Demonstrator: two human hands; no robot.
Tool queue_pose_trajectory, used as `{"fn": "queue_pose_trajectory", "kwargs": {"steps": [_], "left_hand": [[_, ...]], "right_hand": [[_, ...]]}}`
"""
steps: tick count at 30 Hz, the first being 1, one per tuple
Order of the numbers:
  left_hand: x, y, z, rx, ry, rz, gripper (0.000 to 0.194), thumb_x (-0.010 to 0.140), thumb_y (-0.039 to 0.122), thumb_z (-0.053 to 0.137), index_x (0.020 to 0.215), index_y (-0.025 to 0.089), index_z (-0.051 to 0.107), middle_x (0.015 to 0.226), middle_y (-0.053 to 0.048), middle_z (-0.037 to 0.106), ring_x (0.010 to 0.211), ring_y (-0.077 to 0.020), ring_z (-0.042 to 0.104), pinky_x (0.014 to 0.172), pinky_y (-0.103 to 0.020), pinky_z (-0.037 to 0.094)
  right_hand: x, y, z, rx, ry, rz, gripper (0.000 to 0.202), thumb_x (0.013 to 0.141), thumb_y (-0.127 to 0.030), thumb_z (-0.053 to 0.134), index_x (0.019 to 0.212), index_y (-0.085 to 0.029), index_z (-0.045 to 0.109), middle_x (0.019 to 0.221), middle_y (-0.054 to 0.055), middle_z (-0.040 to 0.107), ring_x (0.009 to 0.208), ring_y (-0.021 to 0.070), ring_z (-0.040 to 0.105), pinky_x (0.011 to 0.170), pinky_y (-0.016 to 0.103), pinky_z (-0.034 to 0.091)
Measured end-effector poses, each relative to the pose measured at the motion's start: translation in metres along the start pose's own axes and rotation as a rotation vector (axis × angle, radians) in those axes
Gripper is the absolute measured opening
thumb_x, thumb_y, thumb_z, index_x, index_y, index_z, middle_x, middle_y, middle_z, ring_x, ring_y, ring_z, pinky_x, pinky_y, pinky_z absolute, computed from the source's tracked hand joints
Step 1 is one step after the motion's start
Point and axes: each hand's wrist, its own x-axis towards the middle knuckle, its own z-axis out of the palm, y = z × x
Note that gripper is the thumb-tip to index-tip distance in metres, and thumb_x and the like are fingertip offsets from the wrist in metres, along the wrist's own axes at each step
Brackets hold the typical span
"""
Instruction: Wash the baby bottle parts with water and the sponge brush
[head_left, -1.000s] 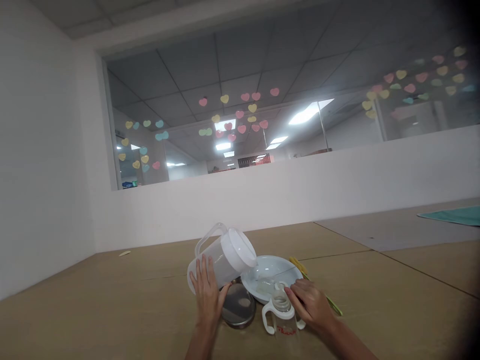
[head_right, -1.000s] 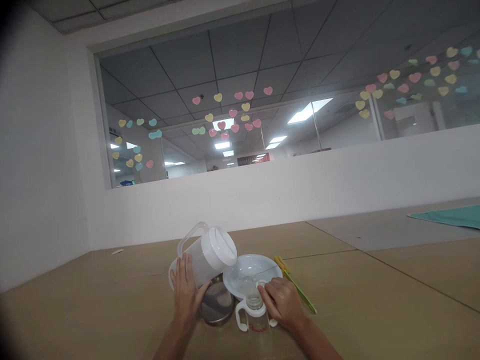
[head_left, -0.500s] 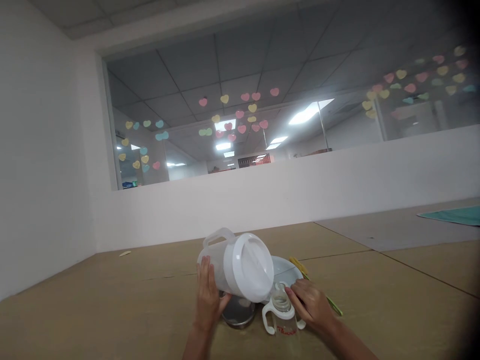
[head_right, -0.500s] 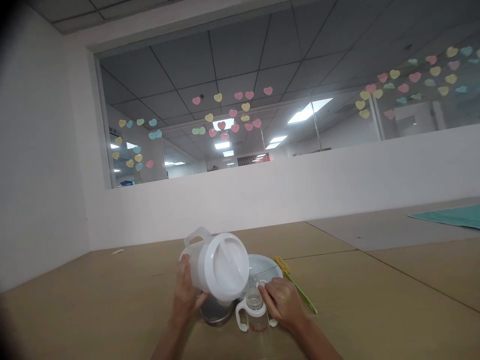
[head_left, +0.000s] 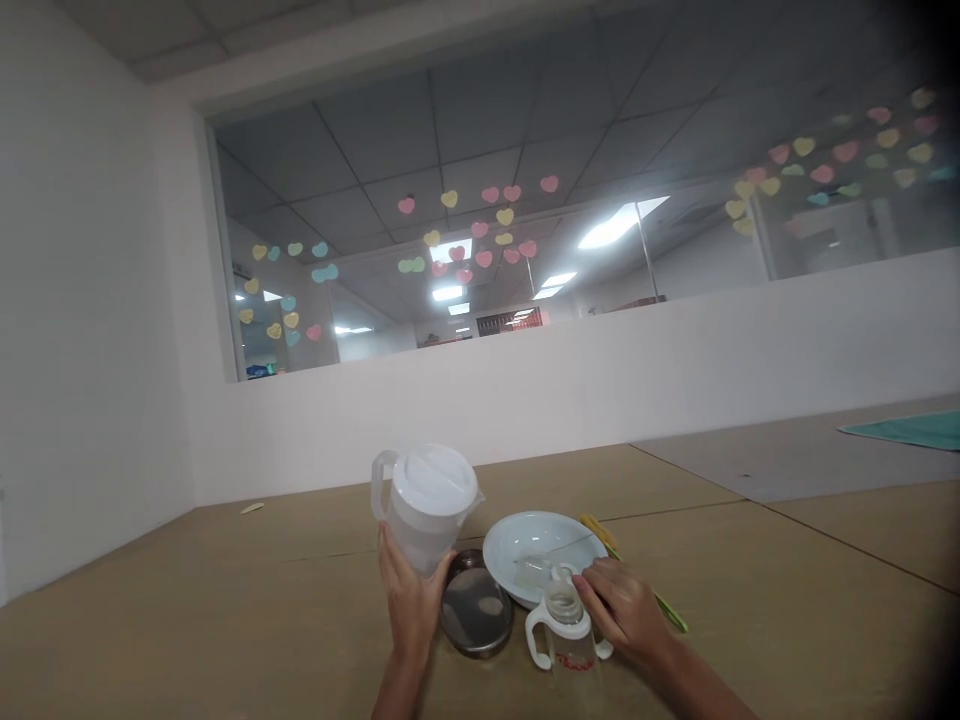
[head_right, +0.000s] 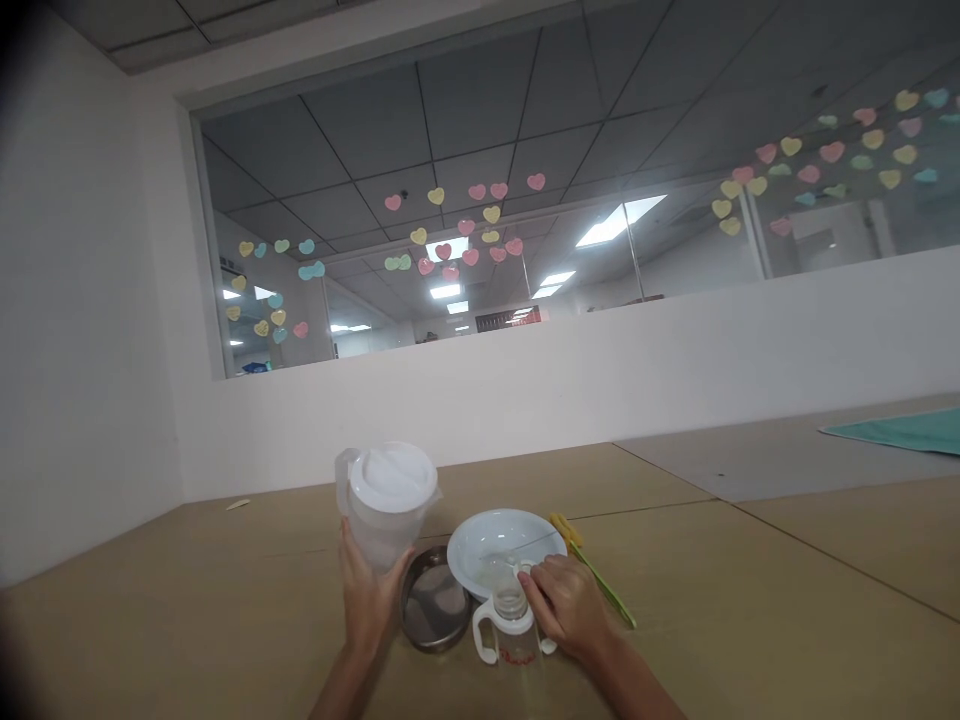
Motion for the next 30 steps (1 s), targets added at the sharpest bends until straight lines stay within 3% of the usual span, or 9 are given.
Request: {"fn": "queue_pose_trajectory", "kwargs": {"steps": [4, 7, 9, 12, 16, 20, 26, 30], "left_hand": [[-0.001, -0.007, 0.003, 0.002, -0.008, -0.12, 0.098, 0.076, 0.051, 0.062, 0.146, 0.014, 0.005, 0.143, -0.027, 0.032, 0.129, -0.0418, 0.037, 0.1, -0.051, 0.042], [-0.002, -0.011, 0.005, 0.015, -0.022, -0.171, 0.097, 0.077, 0.051, 0.06, 0.146, 0.015, 0.002, 0.143, -0.026, 0.03, 0.13, -0.041, 0.035, 0.102, -0.05, 0.04], [-0.003, -0.012, 0.006, 0.04, -0.028, -0.212, 0.097, 0.077, 0.052, 0.059, 0.145, 0.014, 0.002, 0.144, -0.026, 0.03, 0.131, -0.0396, 0.034, 0.104, -0.049, 0.039], [-0.003, -0.011, 0.006, 0.076, -0.049, -0.299, 0.098, 0.076, 0.055, 0.057, 0.144, 0.011, 0.002, 0.144, -0.025, 0.031, 0.132, -0.0373, 0.034, 0.106, -0.046, 0.037], [-0.001, -0.01, 0.003, 0.097, -0.065, -0.359, 0.099, 0.076, 0.058, 0.054, 0.144, 0.011, 0.0, 0.145, -0.024, 0.028, 0.134, -0.0353, 0.031, 0.109, -0.042, 0.033], [-0.001, -0.013, 0.002, 0.12, -0.059, -0.357, 0.098, 0.076, 0.055, 0.057, 0.143, 0.008, 0.002, 0.145, -0.026, 0.028, 0.133, -0.0378, 0.031, 0.108, -0.043, 0.033], [-0.001, -0.016, 0.003, 0.186, -0.121, -0.376, 0.097, 0.077, 0.05, 0.059, 0.141, 0.004, 0.003, 0.144, -0.029, 0.029, 0.132, -0.0384, 0.032, 0.105, -0.046, 0.035], [-0.002, -0.022, 0.004, 0.149, -0.082, -0.365, 0.101, 0.074, 0.055, 0.06, 0.141, 0.002, 0.008, 0.142, -0.03, 0.032, 0.131, -0.0403, 0.034, 0.105, -0.047, 0.035]], "right_hand": [[-0.004, 0.001, 0.004, 0.007, 0.043, 0.063, 0.039, 0.093, -0.025, 0.036, 0.056, -0.021, 0.048, 0.05, 0.0, 0.05, 0.048, 0.0122, 0.046, 0.052, 0.027, 0.032], [-0.007, 0.009, 0.006, -0.097, 0.119, 0.344, 0.043, 0.094, -0.032, 0.034, 0.056, -0.02, 0.051, 0.052, 0.003, 0.054, 0.05, 0.0139, 0.05, 0.054, 0.028, 0.034], [-0.006, 0.017, 0.004, -0.217, 0.098, 0.584, 0.045, 0.094, -0.036, 0.032, 0.058, -0.019, 0.054, 0.055, 0.005, 0.058, 0.051, 0.0153, 0.053, 0.052, 0.028, 0.033], [-0.002, 0.031, -0.002, -0.383, -0.139, 0.822, 0.041, 0.092, -0.028, 0.03, 0.068, -0.016, 0.061, 0.064, 0.008, 0.065, 0.059, 0.0184, 0.06, 0.055, 0.028, 0.035], [-0.001, 0.038, -0.005, -0.473, -0.535, 0.964, 0.031, 0.087, -0.015, 0.034, 0.086, -0.012, 0.065, 0.084, 0.015, 0.07, 0.08, 0.0259, 0.066, 0.064, 0.033, 0.041], [-0.008, 0.037, -0.002, -0.326, -0.758, 0.981, 0.032, 0.086, -0.014, 0.035, 0.091, -0.009, 0.065, 0.095, 0.02, 0.068, 0.087, 0.0284, 0.067, 0.067, 0.035, 0.045], [-0.015, 0.036, 0.004, -0.236, -0.813, 0.901, 0.037, 0.076, 0.0, 0.037, 0.099, -0.01, 0.063, 0.099, 0.018, 0.068, 0.092, 0.0257, 0.066, 0.069, 0.03, 0.046], [-0.014, 0.035, 0.005, -0.223, -0.78, 0.891, 0.046, 0.073, 0.003, 0.038, 0.112, -0.01, 0.058, 0.106, 0.018, 0.066, 0.092, 0.0255, 0.066, 0.069, 0.03, 0.047]]}}
